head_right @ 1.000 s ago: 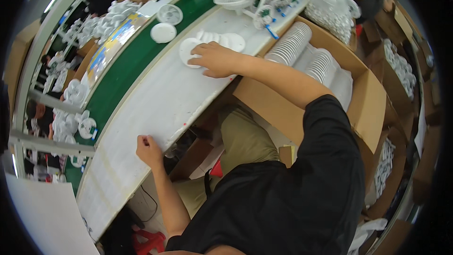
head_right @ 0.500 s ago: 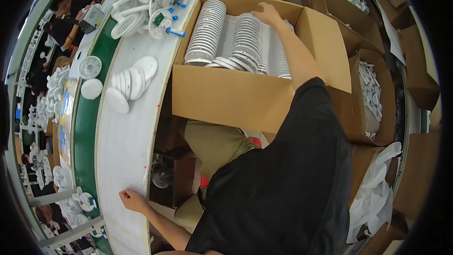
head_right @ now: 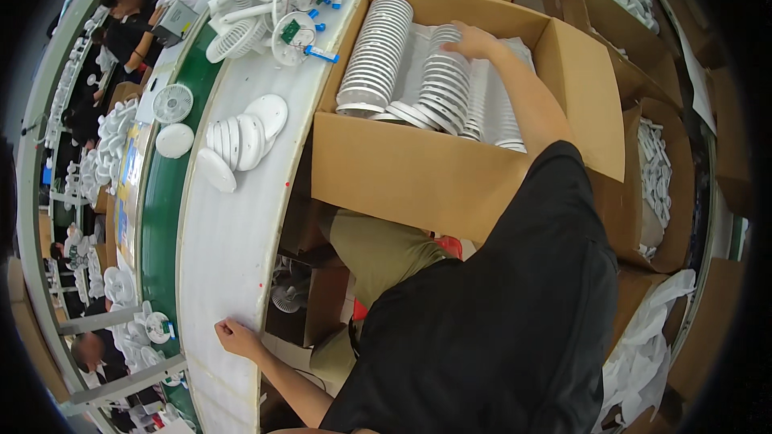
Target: Assembling and inspecting small portable fans and electronic components on an industrial assembly line.
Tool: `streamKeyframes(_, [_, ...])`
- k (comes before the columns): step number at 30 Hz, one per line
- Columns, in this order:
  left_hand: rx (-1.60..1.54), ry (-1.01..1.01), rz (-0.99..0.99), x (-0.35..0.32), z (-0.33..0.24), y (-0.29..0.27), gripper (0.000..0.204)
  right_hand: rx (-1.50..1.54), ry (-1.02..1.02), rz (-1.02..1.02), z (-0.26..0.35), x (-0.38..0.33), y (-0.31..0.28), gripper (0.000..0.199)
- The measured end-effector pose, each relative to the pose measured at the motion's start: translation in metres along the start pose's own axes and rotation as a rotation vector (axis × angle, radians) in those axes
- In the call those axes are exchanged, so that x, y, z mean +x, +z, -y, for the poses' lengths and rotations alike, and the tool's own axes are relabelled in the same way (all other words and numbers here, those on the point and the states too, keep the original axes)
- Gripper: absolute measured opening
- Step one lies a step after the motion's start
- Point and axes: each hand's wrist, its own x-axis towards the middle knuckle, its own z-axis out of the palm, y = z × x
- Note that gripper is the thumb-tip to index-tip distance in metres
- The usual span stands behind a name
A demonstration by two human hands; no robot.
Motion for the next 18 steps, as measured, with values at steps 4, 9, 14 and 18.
streamKeyframes(4, [0.004, 0.000, 0.015, -0.011, -0.001, 0.007, 0.017, -0.018, -0.002, -0.151, -0.032, 0.007, 0.002, 0.083])
streamKeyframes(9, [-0.034, -0.006, 0.004, -0.041, -0.018, 0.043, 0.016, -0.222, -0.160, 0.035, -0.036, 0.003, -0.050, 0.090])
streamKeyframes(14, [-0.127, -0.039, -0.007, -0.077, -0.065, 0.093, 0.015, -0.352, -0.036, 0.005, -0.115, 0.045, -0.061, 0.099])
streamKeyframes(18, [-0.153, -0.064, -0.015, -0.097, -0.092, 0.131, 0.014, -0.124, -0.105, -0.152, -0.220, 0.109, -0.067, 0.091])
